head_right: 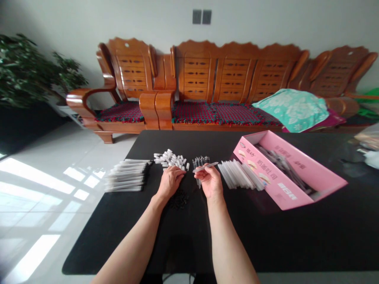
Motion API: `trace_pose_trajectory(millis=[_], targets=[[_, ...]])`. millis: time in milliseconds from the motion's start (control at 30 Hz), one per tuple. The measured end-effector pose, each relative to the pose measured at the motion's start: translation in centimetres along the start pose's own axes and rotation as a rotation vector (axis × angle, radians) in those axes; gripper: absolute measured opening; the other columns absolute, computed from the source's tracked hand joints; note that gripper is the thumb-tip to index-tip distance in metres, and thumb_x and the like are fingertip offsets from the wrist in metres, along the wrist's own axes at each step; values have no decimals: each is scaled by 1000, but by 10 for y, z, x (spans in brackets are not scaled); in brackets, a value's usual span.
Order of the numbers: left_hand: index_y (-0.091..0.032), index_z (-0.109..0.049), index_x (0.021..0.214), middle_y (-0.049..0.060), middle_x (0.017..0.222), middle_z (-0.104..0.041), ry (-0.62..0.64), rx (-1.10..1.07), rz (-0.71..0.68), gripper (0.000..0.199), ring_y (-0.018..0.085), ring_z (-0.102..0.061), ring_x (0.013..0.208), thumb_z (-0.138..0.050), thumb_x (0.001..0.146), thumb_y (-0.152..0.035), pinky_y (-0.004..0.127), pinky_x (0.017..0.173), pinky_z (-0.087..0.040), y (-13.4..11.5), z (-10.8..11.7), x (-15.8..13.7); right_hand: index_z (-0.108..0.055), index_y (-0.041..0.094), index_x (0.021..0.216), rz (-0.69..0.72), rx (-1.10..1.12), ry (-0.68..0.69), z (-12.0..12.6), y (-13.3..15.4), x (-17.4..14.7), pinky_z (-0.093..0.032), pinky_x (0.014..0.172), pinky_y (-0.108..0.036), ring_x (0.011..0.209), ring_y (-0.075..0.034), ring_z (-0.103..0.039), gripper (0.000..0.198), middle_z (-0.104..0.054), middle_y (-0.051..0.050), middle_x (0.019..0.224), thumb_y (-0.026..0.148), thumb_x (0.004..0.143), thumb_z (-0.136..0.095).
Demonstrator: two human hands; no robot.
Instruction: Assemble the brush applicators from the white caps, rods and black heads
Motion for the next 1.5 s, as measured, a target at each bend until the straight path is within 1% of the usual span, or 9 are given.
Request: trace_pose_trajectory(millis=[200, 333, 467, 600, 667, 767, 867, 1000, 1500], targets=[[-22, -73, 89, 5, 92, -70, -38, 38, 67, 9, 21, -61, 92, -69, 81, -19, 33, 88, -42, 4, 7, -5, -68, 19, 83, 9, -1, 22, -3, 1, 0, -62, 57, -28, 61, -17, -73, 10, -77, -2, 73, 22, 74, -66], [-21, -70, 89, 5, 92, -70, -51, 106, 121, 14, 22, -61, 91, -75, 78, -28, 35, 86, -41, 4, 9, -5, -67, 19, 83, 16, 1, 38, -5, 0, -1, -62, 56, -28, 61, -17, -73, 11, -77, -3, 73, 22, 72, -68], [-21, -71, 85, 4, 87, -69, -37, 88, 123, 6, 21, -62, 89, -71, 79, -21, 33, 84, -42, 5, 9, -5, -67, 19, 82, 16, -4, 40, -5, 0, -2, -62, 56, -28, 61, -18, -74, 11, -77, -3, 72, 22, 72, -69], [-21, -73, 87, 4, 88, -71, -99, -163, 159, 10, 18, -64, 84, -64, 84, -19, 30, 81, -46, 6, 11, -6, -67, 18, 81, 8, -12, 46, -8, 0, -3, -62, 56, -28, 61, -18, -74, 10, -78, -4, 72, 21, 72, -70], [-19, -73, 90, 4, 81, -72, -120, -453, 234, 12, 18, -66, 77, -65, 84, -26, 29, 75, -49, 7, 8, -7, -66, 18, 80, 14, -35, 47, -10, -1, -3, -62, 55, -28, 60, -19, -74, 11, -77, -5, 71, 21, 71, -72], [-14, -72, 87, 4, 71, -70, -81, -944, 349, 23, 18, -67, 68, -73, 77, -35, 26, 63, -51, 8, -2, -7, -65, 17, 81, 36, -87, 32, -13, -2, -4, -62, 55, -29, 59, -20, -73, 16, -77, -7, 71, 22, 70, -75], [-12, -73, 84, 6, 73, -71, -62, -1202, 397, 29, 17, -68, 69, -80, 69, -35, 25, 66, -53, 8, -7, -7, -64, 17, 82, 51, -125, 27, -14, -4, -4, -62, 54, -29, 60, -21, -74, 20, -77, -8, 72, 23, 69, -77], [-11, -74, 85, 6, 74, -72, -75, -1266, 416, 29, 15, -68, 68, -83, 67, -32, 24, 68, -55, 8, -5, -8, -63, 17, 82, 60, -146, 37, -15, -6, -5, -62, 55, -30, 61, -22, -74, 19, -77, -8, 73, 24, 70, -77], [-11, -72, 81, 4, 71, -71, -76, -1264, 408, 27, 13, -67, 64, -84, 67, -31, 24, 65, -55, 9, -8, -8, -63, 16, 86, 68, -215, 52, -15, -8, -5, -62, 56, -31, 63, -23, -75, 21, -77, -8, 73, 26, 73, -76]])
Point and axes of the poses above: each hand's wrist, its own x-axis towards the middle knuckle, its own z-axis out of the back of the hand, y = z × x, the point moved 4 cm from there along x, towards the middle knuckle
